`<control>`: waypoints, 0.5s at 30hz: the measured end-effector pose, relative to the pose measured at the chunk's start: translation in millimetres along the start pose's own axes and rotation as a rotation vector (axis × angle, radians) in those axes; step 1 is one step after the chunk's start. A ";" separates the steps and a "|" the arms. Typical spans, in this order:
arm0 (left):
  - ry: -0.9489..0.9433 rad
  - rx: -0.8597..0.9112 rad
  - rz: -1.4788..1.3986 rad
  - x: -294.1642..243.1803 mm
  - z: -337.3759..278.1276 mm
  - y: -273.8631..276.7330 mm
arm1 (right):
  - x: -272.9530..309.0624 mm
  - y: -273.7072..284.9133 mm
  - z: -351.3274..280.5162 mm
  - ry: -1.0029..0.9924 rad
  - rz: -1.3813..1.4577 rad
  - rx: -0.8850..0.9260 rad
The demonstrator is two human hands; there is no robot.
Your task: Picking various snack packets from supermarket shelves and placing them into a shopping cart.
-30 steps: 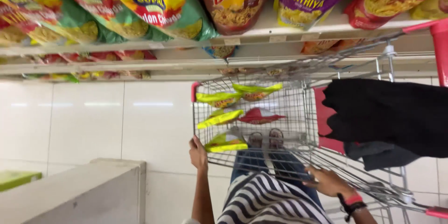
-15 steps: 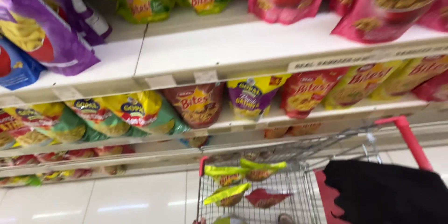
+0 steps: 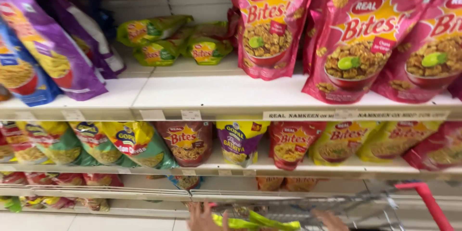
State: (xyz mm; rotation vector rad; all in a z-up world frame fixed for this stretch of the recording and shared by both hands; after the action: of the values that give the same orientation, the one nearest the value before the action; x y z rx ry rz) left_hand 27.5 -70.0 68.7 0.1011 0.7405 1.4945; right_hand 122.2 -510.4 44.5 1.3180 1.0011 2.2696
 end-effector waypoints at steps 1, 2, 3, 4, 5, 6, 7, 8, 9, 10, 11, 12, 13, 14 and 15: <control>-0.060 -0.034 0.032 -44.5 71.0 7.7 | 60.9 40.7 67.5 0.043 0.009 -0.025; -0.124 -0.064 0.061 -93.3 129.8 32.9 | 136.5 85.3 104.2 0.079 0.018 -0.054; -0.127 -0.077 0.068 -111.4 161.0 28.9 | 176.0 100.3 135.3 0.093 0.022 -0.059; -0.150 -0.178 0.009 -133.4 192.6 28.9 | 221.2 125.1 164.0 0.196 0.028 -0.158; -0.173 -0.278 -0.051 -155.1 223.5 29.7 | 266.8 150.1 190.2 0.298 0.033 -0.259; -0.180 -0.295 -0.056 -172.7 259.7 32.8 | 286.3 159.5 212.5 0.310 0.028 -0.272; -0.178 -0.306 -0.111 -189.4 295.9 37.0 | 309.8 173.2 231.5 0.381 0.038 -0.347; -0.176 -0.315 -0.162 -204.9 330.5 43.3 | 333.8 185.4 248.6 0.451 0.052 -0.420; -0.182 -0.329 -0.164 -219.0 361.1 35.6 | 338.7 190.2 273.4 0.463 0.050 -0.430; -0.100 -0.207 -0.344 -225.7 390.2 20.7 | 342.2 195.9 293.1 0.459 0.053 -0.481; -0.019 -0.081 -0.521 -234.0 417.8 4.0 | 345.4 201.4 312.8 0.455 0.056 -0.532; -0.021 -0.082 -0.520 -239.5 439.1 -12.7 | 331.7 198.5 337.0 0.456 0.058 -0.534; 0.103 0.055 -0.653 -239.4 460.2 -41.4 | 314.3 198.7 361.1 0.393 0.028 -0.594; 0.229 0.195 -0.783 -241.2 479.1 -70.5 | 297.1 199.0 384.9 0.331 -0.002 -0.652; 0.227 0.194 -0.782 -241.9 484.7 -84.5 | 296.6 200.2 398.3 0.332 -0.001 -0.653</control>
State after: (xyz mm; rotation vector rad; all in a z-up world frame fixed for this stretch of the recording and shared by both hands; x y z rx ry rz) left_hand 366.0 -120.1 497.1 -0.1993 0.9649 0.6919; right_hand 321.3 -313.4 500.9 0.6815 0.2753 2.5416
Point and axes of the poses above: each hand's wrist, its own z-axis towards the middle knuckle, its own y-axis out of the back of the hand, x = y × z, the point moved 7 cm from there along z, towards the middle knuckle, and after that the axes turned 13 degrees about z, right-handed, at the moved point
